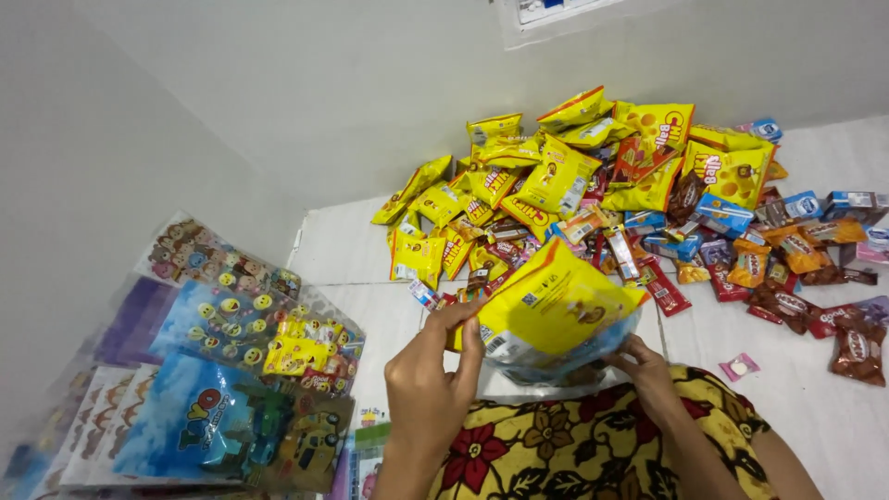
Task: Packing various small snack items into clear plastic bags.
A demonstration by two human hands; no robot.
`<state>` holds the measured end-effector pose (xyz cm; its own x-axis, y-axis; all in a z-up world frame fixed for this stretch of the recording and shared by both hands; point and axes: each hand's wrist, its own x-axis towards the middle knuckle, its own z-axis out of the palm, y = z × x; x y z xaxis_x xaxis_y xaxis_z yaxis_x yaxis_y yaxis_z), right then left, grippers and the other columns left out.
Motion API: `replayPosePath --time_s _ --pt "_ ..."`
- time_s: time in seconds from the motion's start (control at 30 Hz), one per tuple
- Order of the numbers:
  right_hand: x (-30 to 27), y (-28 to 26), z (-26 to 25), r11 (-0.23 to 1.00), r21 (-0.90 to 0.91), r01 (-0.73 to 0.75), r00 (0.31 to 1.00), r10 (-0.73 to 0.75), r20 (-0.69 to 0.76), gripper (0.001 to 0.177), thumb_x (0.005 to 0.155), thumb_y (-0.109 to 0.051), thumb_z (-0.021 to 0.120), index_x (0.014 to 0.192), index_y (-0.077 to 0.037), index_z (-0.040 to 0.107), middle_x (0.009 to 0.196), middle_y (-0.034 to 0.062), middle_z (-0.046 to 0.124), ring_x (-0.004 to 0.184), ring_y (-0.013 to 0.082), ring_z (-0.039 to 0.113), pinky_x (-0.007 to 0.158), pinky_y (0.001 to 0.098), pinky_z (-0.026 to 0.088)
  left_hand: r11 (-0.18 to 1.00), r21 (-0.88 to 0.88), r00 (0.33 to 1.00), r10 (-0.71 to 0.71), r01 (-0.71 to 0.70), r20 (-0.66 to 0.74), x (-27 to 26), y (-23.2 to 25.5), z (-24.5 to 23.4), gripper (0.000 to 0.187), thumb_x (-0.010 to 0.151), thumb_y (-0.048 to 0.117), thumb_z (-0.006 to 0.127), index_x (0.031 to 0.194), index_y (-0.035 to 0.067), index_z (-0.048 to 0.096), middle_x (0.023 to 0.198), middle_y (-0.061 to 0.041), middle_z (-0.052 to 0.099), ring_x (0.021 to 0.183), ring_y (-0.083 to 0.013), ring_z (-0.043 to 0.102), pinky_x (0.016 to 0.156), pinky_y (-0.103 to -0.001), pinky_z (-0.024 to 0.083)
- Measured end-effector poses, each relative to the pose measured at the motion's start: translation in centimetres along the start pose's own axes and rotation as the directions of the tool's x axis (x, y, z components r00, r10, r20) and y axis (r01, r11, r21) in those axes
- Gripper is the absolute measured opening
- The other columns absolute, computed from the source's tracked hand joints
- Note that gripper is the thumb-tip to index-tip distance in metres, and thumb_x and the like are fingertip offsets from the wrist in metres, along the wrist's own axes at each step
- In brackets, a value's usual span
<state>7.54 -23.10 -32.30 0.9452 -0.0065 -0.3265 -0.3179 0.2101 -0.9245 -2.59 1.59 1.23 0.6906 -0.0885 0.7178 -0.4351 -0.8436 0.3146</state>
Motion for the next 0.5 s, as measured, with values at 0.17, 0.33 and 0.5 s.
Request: replayPosePath --time_s 0.17,0.33,0.5 --pt "-1.5 -1.8 0.6 0.997 0.048 -0.053 0.999 0.053 0.014 0.036 0.089 -0.004 0.07 0.125 -0.001 0.071 0.127 0.0118 0.072 0.118 0.0284 0.064 0.103 0.0414 0.047 0.971 0.075 0.973 0.23 -0.228 -0.014 1.5 -0.1 -1.3 0.014 0.102 0.007 0.062 0.114 0.005 0.067 0.11 -0.006 0.078 0.089 -0.0171 0.079 0.069 -0.028 0.062" --pt "-0.1 0.1 -0.2 0.998 -0.001 -0.057 0.998 0.057 -0.001 0.035 0.093 -0.004 0.065 0.127 -0.002 0.072 0.134 0.012 0.071 0.12 0.0296 0.065 0.1 0.0422 0.049 0.972 0.049 0.973 0.232 -0.231 -0.018 1.5 -1.3 -0.4 0.015 0.101 0.008 0.066 0.116 0.007 0.068 0.11 -0.004 0.078 0.091 -0.0183 0.078 0.073 -0.03 0.062" --pt "-0.9 -0.7 0.1 0.996 0.082 -0.018 0.998 0.013 0.062 0.046 0.091 -0.015 0.066 0.135 -0.004 0.067 0.14 0.0102 0.067 0.127 0.0254 0.06 0.108 0.0411 0.046 0.975 0.158 0.981 0.171 -0.155 -0.09 1.6 -2.3 0.3 0.013 0.103 0.012 0.064 0.114 0.008 0.07 0.1 -0.002 0.078 0.076 -0.0132 0.075 0.06 -0.028 0.056"
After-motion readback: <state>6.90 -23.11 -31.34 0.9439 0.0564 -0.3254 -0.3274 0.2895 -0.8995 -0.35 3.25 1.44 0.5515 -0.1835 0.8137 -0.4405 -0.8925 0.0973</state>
